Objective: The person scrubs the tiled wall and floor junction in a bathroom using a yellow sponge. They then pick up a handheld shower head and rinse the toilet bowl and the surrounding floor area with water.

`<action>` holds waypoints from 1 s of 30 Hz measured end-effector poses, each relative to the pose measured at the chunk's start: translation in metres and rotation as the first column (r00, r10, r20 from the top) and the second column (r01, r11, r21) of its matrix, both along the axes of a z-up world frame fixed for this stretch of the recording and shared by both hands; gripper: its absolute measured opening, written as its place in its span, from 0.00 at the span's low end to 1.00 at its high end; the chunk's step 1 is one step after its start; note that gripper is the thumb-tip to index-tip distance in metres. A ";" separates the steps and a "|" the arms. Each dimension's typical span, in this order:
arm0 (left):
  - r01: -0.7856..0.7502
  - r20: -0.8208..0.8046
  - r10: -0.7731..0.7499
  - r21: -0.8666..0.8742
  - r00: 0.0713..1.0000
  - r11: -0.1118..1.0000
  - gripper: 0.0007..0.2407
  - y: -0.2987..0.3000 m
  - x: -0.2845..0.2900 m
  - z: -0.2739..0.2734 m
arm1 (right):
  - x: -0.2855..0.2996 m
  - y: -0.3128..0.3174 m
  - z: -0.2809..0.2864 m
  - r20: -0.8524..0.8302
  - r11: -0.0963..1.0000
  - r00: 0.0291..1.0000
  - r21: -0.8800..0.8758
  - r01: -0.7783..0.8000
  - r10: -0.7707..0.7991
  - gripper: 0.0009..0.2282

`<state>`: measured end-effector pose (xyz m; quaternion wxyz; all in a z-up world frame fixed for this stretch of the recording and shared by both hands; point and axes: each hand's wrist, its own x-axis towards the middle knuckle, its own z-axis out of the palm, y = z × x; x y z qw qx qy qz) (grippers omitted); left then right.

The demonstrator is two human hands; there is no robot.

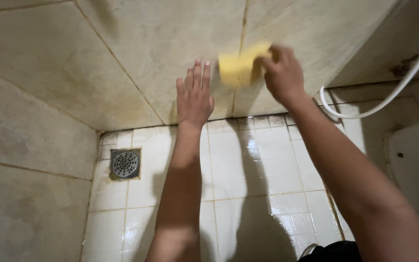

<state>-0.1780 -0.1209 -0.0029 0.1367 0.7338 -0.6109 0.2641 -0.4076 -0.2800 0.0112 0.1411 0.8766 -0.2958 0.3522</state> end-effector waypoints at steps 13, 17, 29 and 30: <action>0.123 0.044 -0.118 -0.152 0.992 0.981 0.39 -0.035 -0.057 -0.002 | -0.026 -0.021 0.015 0.200 0.997 0.979 -0.045 0.060 -0.050 0.16; 0.151 0.074 -0.142 -0.154 0.987 0.976 0.41 -0.039 -0.060 -0.007 | -0.040 0.011 0.031 0.097 0.994 0.995 0.109 0.003 -0.014 0.21; 0.457 0.236 -0.420 -0.128 0.876 0.880 0.32 -0.067 -0.093 -0.025 | -0.109 0.013 0.025 -0.133 0.998 0.990 -0.023 -0.050 0.047 0.24; 0.446 0.259 -0.397 -0.170 0.881 0.879 0.28 -0.074 -0.099 -0.028 | -0.116 0.011 0.024 -0.158 0.998 0.987 -0.058 -0.021 0.011 0.27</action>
